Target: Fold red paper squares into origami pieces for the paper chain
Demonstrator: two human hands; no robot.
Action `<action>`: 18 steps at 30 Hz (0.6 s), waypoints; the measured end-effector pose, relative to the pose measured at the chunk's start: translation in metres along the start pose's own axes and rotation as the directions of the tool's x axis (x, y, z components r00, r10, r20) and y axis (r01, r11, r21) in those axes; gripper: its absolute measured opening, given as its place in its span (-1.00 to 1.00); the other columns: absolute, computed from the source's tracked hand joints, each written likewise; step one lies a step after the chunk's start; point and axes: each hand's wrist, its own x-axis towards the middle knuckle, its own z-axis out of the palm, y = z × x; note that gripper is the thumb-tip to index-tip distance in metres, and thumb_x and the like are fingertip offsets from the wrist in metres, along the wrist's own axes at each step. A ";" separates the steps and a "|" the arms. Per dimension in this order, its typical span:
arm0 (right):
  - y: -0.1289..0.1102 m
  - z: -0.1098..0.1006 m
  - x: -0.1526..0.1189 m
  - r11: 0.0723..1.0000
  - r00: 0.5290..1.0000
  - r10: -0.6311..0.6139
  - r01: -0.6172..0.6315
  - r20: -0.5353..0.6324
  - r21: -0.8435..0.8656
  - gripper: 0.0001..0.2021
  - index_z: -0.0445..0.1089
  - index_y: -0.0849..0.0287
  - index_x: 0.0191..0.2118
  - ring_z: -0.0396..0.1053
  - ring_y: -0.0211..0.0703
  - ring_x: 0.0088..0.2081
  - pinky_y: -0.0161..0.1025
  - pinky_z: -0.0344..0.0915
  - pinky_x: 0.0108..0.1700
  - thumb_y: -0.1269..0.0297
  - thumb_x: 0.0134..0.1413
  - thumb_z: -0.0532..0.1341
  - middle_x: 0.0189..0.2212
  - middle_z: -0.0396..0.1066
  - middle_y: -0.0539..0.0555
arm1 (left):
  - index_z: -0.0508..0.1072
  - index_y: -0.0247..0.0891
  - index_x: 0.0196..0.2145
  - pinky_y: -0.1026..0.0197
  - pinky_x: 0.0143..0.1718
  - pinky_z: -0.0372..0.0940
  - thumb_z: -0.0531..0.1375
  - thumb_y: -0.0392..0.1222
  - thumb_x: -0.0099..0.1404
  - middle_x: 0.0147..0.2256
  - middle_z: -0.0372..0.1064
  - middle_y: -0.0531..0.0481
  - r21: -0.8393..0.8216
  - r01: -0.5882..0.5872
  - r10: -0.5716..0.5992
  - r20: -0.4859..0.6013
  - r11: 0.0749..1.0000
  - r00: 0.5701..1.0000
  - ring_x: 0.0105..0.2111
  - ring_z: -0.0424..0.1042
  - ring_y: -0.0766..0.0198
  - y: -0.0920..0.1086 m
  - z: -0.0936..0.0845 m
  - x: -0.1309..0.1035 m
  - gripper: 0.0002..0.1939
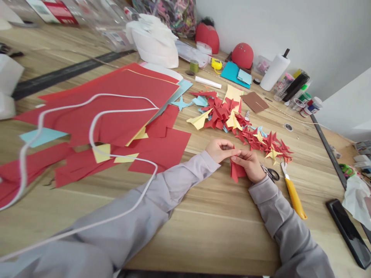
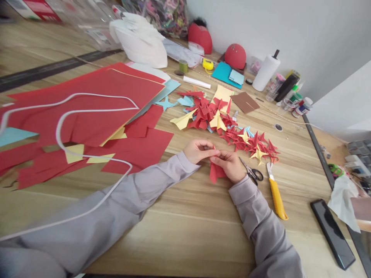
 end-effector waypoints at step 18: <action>-0.003 0.000 0.000 0.995 0.998 0.067 -0.068 0.011 0.073 -0.78 0.44 0.20 -0.52 0.33 -0.33 -0.56 -0.39 0.24 -0.48 0.14 -0.19 0.36 -0.60 0.44 -0.02 | 0.39 -0.34 -0.68 0.31 -0.60 0.13 0.29 -0.02 0.00 -0.68 0.22 0.10 0.055 -0.074 0.068 0.110 0.996 0.992 -0.65 0.19 0.43 0.000 -0.006 0.002 -0.67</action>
